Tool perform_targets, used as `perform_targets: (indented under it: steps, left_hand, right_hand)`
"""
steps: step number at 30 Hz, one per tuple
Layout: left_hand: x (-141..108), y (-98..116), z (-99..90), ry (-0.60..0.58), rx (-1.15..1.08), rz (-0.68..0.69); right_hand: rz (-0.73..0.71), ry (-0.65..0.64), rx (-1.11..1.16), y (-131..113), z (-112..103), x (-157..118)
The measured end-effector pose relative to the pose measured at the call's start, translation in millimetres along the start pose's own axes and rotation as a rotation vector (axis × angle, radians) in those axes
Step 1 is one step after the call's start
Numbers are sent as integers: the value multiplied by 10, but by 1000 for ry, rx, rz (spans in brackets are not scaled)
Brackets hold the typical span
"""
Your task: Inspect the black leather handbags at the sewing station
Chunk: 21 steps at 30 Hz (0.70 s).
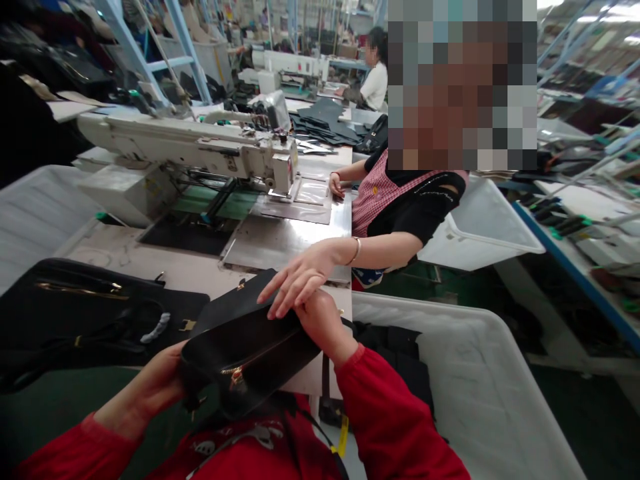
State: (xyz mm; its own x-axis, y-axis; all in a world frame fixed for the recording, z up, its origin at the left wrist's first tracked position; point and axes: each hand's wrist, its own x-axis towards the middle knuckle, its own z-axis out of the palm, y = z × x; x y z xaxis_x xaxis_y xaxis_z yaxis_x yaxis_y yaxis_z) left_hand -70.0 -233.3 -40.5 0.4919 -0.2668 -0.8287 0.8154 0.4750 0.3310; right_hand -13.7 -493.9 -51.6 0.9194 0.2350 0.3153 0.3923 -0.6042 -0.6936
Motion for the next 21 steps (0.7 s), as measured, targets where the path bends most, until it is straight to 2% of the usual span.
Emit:
perform_targets:
  steps: [6, 10, 15, 17, 21]
  left_hand:
    - [3, -61, -108, 71, 16, 47]
    - [-140, -53, -32, 91, 107, 138]
    - [-380, 49, 195, 153, 288, 418]
    - [-433, 73, 243, 169, 503, 585]
    - [-417, 75, 343, 247, 1025, 1014]
  right_hand:
    - [-2, -65, 55, -60, -15, -71]
    - [-36, 32, -62, -79, -51, -110]
    - [-29, 210, -141, -151, -78, -147]
    - [-11, 283, -135, -160, -62, -197]
    - [44, 409, -109, -59, 20, -383]
